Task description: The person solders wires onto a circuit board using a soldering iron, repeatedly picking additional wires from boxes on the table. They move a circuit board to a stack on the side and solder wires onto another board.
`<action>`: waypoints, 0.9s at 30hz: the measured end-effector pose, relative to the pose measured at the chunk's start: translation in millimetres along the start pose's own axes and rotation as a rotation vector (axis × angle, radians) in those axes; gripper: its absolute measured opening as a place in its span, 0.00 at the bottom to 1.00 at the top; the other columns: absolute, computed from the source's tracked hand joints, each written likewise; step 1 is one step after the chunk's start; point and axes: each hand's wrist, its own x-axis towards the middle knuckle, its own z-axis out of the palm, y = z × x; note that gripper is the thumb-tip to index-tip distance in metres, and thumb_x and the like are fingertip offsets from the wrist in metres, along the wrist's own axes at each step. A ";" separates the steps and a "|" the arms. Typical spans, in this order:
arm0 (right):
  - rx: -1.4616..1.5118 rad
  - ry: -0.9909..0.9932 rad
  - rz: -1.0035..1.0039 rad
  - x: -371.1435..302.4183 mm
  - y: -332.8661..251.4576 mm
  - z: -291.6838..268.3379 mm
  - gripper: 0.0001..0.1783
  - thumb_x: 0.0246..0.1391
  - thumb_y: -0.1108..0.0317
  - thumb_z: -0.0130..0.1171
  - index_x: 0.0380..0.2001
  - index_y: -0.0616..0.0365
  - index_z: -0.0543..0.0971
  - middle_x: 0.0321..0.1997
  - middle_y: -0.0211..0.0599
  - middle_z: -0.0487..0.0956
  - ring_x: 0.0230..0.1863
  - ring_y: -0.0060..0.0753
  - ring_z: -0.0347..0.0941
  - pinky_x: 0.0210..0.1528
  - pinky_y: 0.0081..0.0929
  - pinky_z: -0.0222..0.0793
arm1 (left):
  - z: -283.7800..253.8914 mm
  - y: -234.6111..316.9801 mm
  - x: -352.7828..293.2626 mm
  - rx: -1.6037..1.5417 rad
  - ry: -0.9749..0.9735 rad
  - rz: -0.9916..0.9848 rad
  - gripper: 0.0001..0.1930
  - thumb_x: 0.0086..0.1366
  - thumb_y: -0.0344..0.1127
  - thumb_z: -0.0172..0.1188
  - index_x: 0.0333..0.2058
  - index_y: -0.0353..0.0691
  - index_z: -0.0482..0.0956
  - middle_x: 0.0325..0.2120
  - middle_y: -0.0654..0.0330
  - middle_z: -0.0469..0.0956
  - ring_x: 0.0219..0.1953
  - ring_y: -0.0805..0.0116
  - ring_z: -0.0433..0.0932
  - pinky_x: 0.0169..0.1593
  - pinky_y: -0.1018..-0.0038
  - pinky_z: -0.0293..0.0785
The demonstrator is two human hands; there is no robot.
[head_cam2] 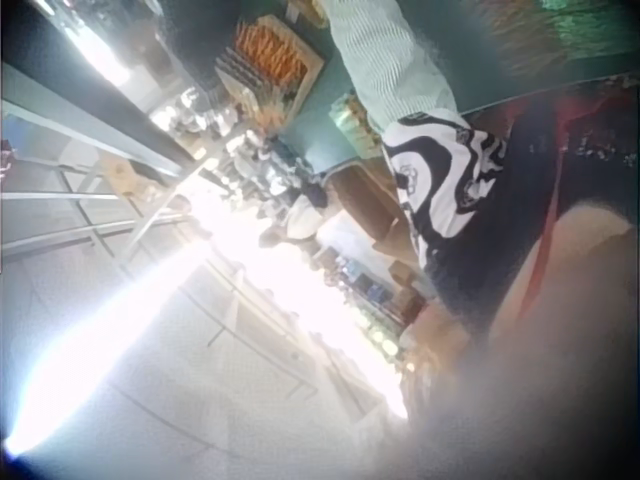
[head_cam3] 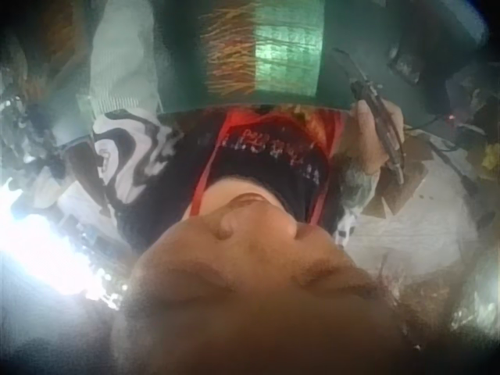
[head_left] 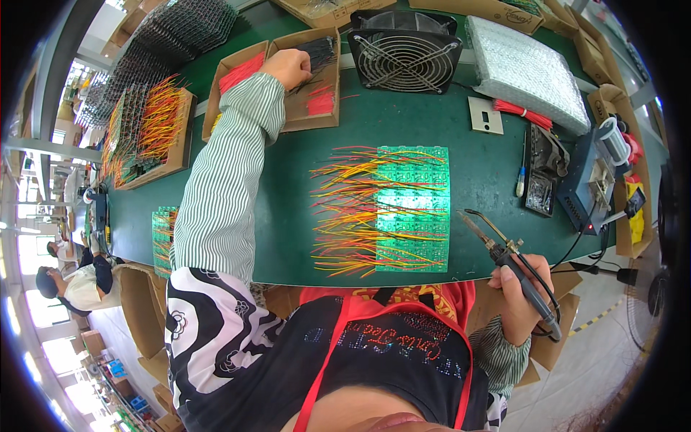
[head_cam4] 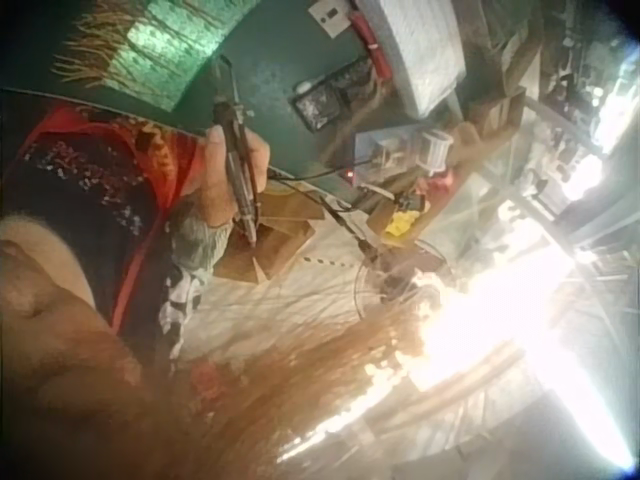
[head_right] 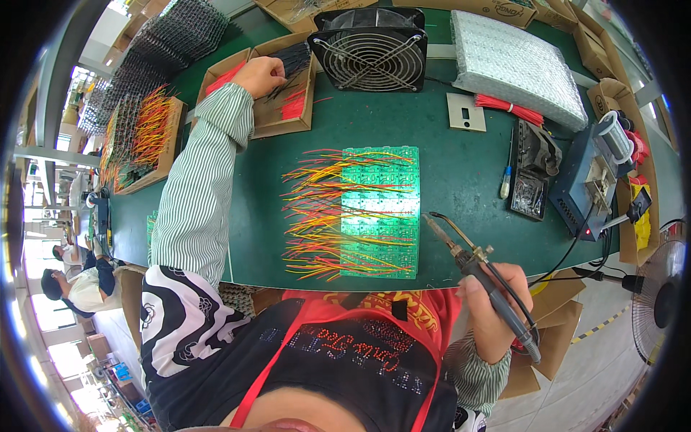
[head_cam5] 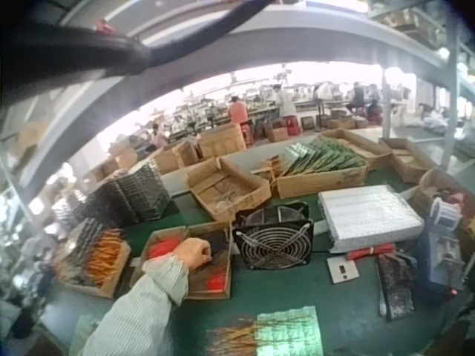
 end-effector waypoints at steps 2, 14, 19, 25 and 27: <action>0.003 -0.007 -0.002 -0.7 -0.7 0.4 0.11 0.45 0.80 0.57 0.34 0.66 0.70 0.24 0.41 0.77 0.23 0.26 0.75 0.29 0.21 0.72 | 3.5 -2.5 -1.2 0.055 -0.001 0.048 0.10 0.52 0.38 0.63 0.27 0.37 0.78 0.27 0.51 0.78 0.35 0.53 0.77 0.40 0.62 0.71; -0.051 0.015 0.008 3.3 0.2 1.6 0.10 0.45 0.80 0.57 0.33 0.66 0.70 0.24 0.40 0.78 0.23 0.25 0.75 0.29 0.20 0.72 | 23.4 -27.3 -1.5 -0.199 0.051 -0.085 0.10 0.56 0.38 0.60 0.29 0.37 0.77 0.25 0.54 0.78 0.27 0.60 0.78 0.31 0.65 0.73; -0.031 0.012 0.006 0.0 -0.5 -1.8 0.11 0.45 0.80 0.58 0.33 0.66 0.70 0.24 0.40 0.78 0.24 0.25 0.75 0.30 0.19 0.72 | 12.9 -11.7 -7.9 -0.156 0.194 -0.092 0.08 0.56 0.37 0.59 0.29 0.37 0.76 0.25 0.54 0.78 0.28 0.62 0.78 0.32 0.67 0.72; -0.016 0.011 -0.039 -2.6 0.9 -1.4 0.11 0.46 0.80 0.59 0.35 0.67 0.71 0.25 0.40 0.78 0.25 0.26 0.76 0.31 0.21 0.73 | -15.6 32.4 -43.8 -0.299 0.118 0.021 0.08 0.56 0.34 0.59 0.30 0.36 0.76 0.24 0.55 0.77 0.28 0.65 0.77 0.33 0.69 0.71; -0.021 0.016 -0.025 -6.4 -0.4 -3.8 0.12 0.46 0.80 0.60 0.35 0.67 0.71 0.26 0.40 0.78 0.26 0.27 0.76 0.32 0.21 0.73 | -30.1 62.1 -72.9 -0.327 0.124 0.141 0.08 0.56 0.34 0.59 0.30 0.35 0.76 0.24 0.55 0.76 0.28 0.65 0.76 0.33 0.70 0.71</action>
